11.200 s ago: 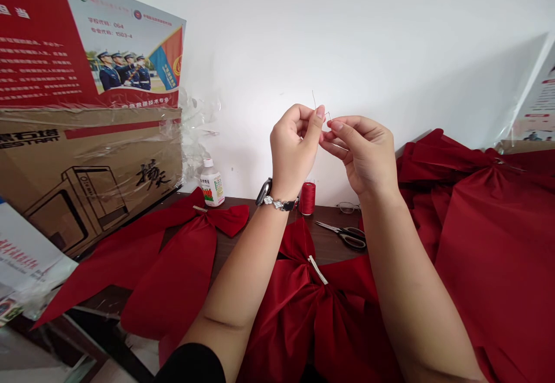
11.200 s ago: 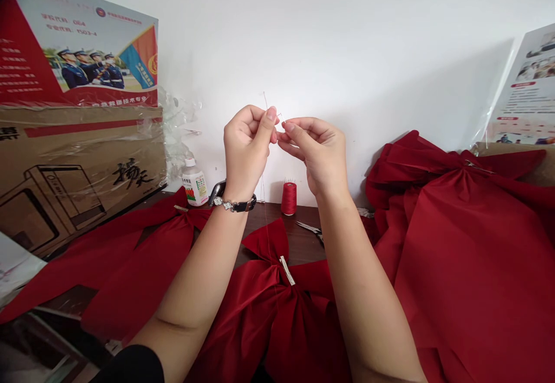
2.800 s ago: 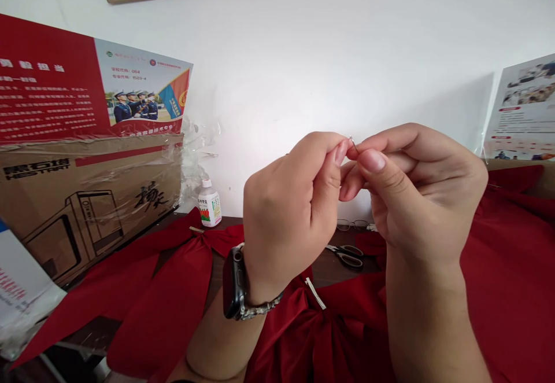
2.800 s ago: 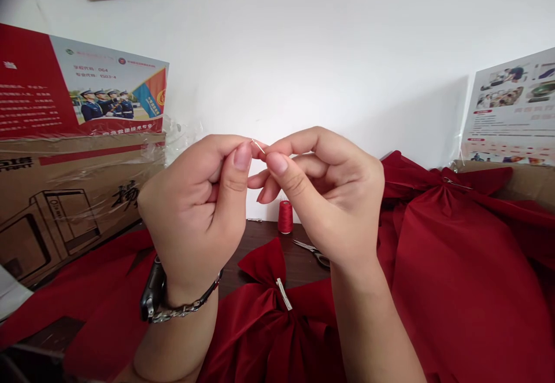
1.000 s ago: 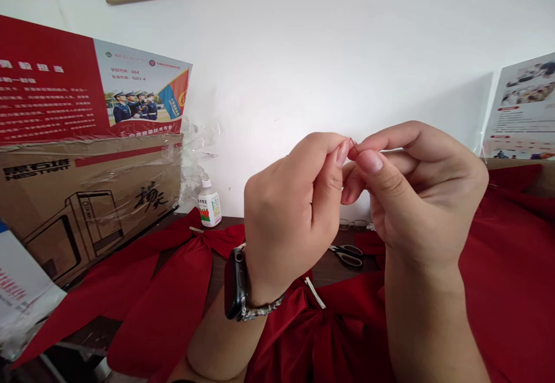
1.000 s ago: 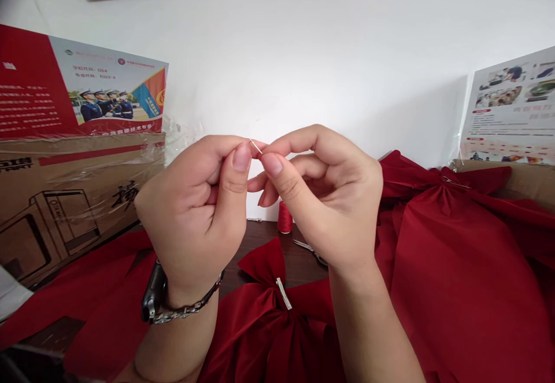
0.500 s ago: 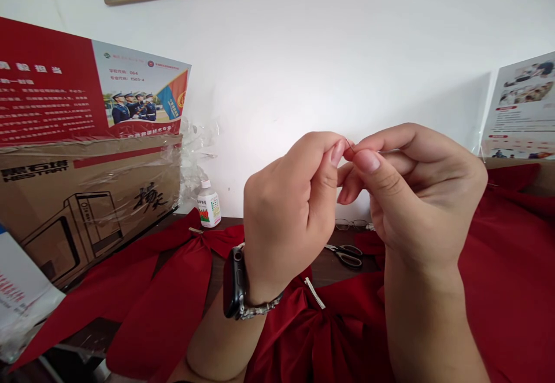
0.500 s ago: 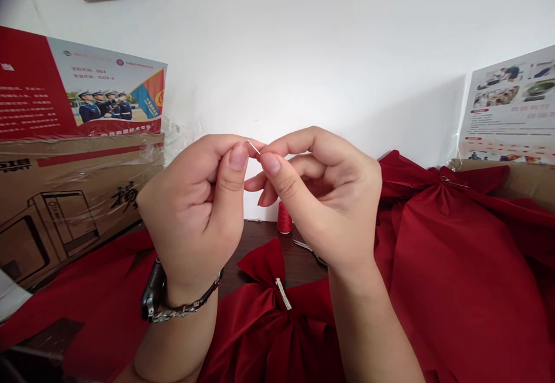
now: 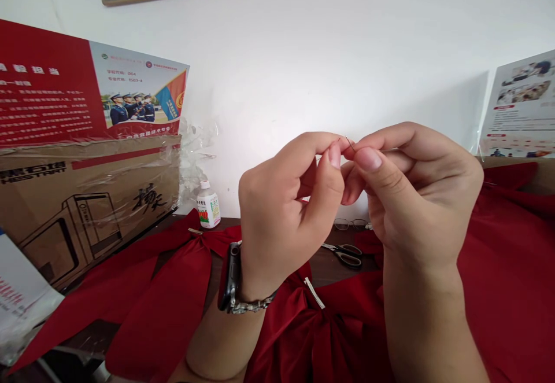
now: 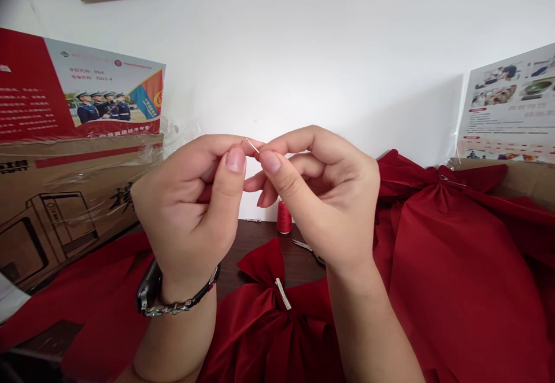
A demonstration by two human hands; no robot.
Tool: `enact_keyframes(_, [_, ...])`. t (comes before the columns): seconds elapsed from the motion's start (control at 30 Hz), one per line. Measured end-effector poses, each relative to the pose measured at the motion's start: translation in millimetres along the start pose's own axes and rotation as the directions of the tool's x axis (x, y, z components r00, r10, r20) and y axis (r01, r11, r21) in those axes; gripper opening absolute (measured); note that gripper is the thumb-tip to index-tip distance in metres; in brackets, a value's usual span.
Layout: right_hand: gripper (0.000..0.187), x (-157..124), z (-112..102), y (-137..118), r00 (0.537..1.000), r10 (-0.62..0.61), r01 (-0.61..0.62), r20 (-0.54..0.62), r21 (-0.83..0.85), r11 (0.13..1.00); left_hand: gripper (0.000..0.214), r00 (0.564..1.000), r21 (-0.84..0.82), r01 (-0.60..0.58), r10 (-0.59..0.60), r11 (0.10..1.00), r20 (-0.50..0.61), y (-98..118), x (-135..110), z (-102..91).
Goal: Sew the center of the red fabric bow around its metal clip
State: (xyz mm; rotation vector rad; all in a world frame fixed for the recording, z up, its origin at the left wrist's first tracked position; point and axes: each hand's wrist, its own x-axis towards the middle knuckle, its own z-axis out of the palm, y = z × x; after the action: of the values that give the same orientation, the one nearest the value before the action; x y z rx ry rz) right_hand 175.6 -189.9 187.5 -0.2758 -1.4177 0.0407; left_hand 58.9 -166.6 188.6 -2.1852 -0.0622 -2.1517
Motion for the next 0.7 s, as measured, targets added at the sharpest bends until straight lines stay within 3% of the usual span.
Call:
enact_keyframes(0.13, [0.009,0,0,-2,1.000,-0.011,0.011,-0.004,0.009,1.000,0.018,0.999,-0.092,0.043,-0.046,0.995,-0.024,-3,-1,1.2])
enact_keyframes(0.3, [0.008,-2,1,-6,1.000,0.001,-0.001,0.001,-0.009,1.000,0.016,0.994,-0.087,0.086,-0.091,0.993,-0.057,-1,-2,-1.6])
enact_keyframes(0.53, [0.009,-5,2,-13,0.999,-0.038,0.038,-0.023,-0.026,0.999,0.020,0.985,-0.159,0.171,-0.163,0.972,0.059,9,-1,-10.0])
enact_keyframes(0.7, [0.009,-6,3,-19,0.998,-0.047,0.045,-0.042,-0.037,0.998,0.024,0.984,-0.149,0.157,-0.143,0.976,0.106,11,0,-13.1])
